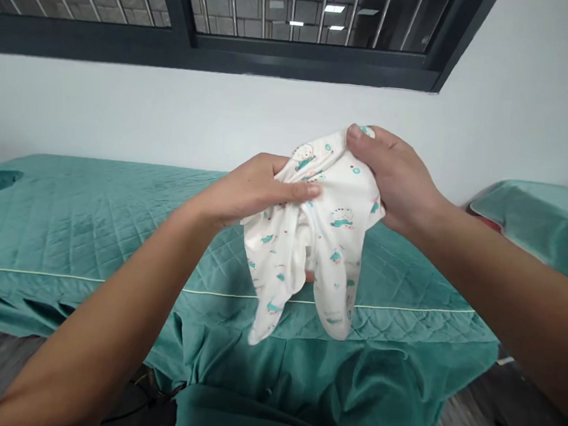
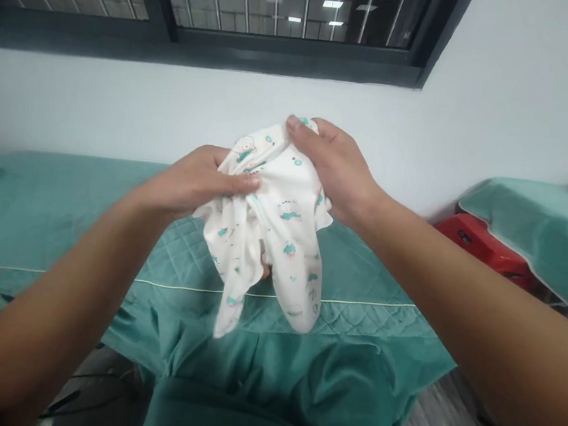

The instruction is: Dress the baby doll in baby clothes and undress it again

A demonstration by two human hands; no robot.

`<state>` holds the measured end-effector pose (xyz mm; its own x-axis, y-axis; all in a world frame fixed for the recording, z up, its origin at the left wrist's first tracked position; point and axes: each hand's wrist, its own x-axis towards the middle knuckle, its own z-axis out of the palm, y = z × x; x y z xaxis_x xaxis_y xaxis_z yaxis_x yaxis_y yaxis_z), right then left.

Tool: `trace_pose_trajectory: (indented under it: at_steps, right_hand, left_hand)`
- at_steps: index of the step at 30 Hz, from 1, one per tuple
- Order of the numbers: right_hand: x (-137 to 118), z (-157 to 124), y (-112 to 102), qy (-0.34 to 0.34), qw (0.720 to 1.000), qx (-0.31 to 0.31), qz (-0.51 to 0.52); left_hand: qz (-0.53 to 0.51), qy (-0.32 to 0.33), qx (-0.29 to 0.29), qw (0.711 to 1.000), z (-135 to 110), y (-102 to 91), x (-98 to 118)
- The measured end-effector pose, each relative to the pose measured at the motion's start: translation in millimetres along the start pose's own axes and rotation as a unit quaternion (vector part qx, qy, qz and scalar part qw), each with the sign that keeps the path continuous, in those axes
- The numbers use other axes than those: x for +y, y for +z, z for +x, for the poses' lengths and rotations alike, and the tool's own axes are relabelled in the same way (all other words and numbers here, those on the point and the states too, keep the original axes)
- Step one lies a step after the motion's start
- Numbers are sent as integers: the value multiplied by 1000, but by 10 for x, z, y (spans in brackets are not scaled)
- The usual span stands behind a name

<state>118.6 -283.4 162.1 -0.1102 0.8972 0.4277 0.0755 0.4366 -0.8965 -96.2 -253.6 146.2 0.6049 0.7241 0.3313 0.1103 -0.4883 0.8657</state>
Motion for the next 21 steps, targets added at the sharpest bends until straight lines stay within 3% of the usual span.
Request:
trace_pose_trajectory:
  at_steps: [2,5,7,9,14,16,19,21]
  right_hand:
    - [61,-51,-62,35,994,-85,-57]
    - [146,-102,-173,89,963,-224,-124]
    - [196,-117,-210,107,956,-244,-124]
    - [240,-122,-195,116,963,-217,-111]
    - [374,-117,-42,96,992,-72,-23]
    - [440,-117,-10,90,996,-26,-3]
    - [534,-136,-24,90,996,-6,-4]
    - [596,-167,-58,93,994,-33,-40]
  left_hand:
    - [-30,19,16,999,8,22,-28]
    - [-46,22,34,998,43,115,-51]
    - [-51,11,47,998,66,195,-67]
    - [-56,-3,45,997,82,264,-93]
    - [-7,-45,-54,997,75,339,-182]
    - [3,-48,-64,997,70,340,-241]
    - [-66,-40,-40,996,81,337,-373]
    - [-132,-33,-13,991,99,346,-472]
